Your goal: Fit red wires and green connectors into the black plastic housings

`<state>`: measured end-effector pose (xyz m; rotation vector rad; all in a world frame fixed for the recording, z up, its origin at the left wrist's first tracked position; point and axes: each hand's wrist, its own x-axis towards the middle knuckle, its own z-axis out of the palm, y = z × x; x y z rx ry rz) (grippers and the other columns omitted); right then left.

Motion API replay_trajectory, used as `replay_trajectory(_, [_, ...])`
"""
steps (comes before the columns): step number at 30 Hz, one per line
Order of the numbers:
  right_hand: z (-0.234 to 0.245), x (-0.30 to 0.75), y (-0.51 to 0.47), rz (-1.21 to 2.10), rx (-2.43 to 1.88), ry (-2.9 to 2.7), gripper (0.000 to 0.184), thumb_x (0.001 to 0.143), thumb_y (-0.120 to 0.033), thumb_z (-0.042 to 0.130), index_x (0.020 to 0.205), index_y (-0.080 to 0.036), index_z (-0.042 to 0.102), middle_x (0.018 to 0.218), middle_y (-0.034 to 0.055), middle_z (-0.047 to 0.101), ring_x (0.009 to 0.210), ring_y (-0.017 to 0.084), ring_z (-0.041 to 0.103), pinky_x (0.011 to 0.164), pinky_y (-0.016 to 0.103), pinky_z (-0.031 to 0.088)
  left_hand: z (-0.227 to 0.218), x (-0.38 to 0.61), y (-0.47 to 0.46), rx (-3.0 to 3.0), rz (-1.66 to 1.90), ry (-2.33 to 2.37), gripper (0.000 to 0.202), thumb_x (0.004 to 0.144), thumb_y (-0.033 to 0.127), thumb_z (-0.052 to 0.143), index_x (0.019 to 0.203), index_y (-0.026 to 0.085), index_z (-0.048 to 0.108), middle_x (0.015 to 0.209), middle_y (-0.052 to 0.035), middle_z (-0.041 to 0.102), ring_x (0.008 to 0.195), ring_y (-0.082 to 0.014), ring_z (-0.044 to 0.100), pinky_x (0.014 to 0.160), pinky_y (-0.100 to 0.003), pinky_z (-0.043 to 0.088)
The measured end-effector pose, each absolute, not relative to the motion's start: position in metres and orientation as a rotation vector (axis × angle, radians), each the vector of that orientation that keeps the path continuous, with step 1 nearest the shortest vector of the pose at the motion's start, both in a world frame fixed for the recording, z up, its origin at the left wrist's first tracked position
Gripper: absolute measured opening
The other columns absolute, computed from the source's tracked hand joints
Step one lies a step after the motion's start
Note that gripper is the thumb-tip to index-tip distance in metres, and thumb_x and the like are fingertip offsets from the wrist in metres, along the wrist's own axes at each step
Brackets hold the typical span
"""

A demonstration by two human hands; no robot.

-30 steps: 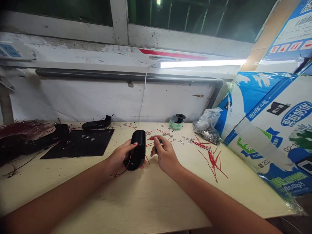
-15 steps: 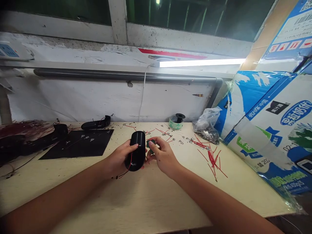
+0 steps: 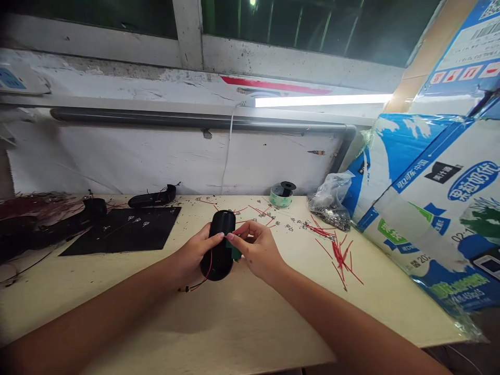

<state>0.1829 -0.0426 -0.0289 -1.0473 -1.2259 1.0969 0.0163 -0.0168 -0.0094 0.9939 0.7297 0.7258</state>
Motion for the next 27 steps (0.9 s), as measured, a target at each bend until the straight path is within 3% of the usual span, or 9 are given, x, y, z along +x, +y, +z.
replay_trajectory(5, [-0.03, 0.181, -0.041, 1.144, -1.036, -1.205, 0.038, 0.074, -0.046, 0.081, 0.075, -0.016, 0.058, 0.059, -0.0021, 0.055, 0.048, 0.007, 0.041, 0.043, 0.021, 0.03, -0.008, 0.017, -0.017, 0.995, 0.725, 0.738, 0.032, 0.087, 0.035, 0.061, 0.112, 0.02, 0.047, 0.088, -0.0009, 0.058, 0.071, -0.0097, 0.055, 0.073, -0.028, 0.044])
replay_trajectory(9, [-0.028, 0.18, -0.041, 1.138, -1.06, -1.204, 0.04, 0.074, -0.049, 0.08, 0.075, -0.017, 0.056, 0.054, -0.0035, 0.053, 0.043, 0.006, 0.039, 0.04, 0.02, 0.029, -0.013, 0.016, -0.015, 0.976, 0.681, 0.681, 0.037, 0.088, 0.038, 0.06, 0.117, 0.022, 0.043, 0.093, -0.0029, 0.061, 0.073, -0.0129, 0.059, 0.073, -0.031, 0.047])
replay_trajectory(27, [-0.035, 0.179, -0.038, 1.117, -0.995, -1.263, 0.039, 0.078, -0.042, 0.078, 0.072, -0.018, 0.048, 0.057, -0.0049, 0.047, 0.048, 0.006, 0.033, 0.043, 0.021, 0.02, -0.013, 0.02, -0.016, 1.026, 0.731, 0.766, 0.037, 0.084, 0.035, 0.066, 0.115, 0.021, 0.05, 0.097, -0.0033, 0.06, 0.087, -0.0133, 0.057, 0.085, -0.029, 0.042])
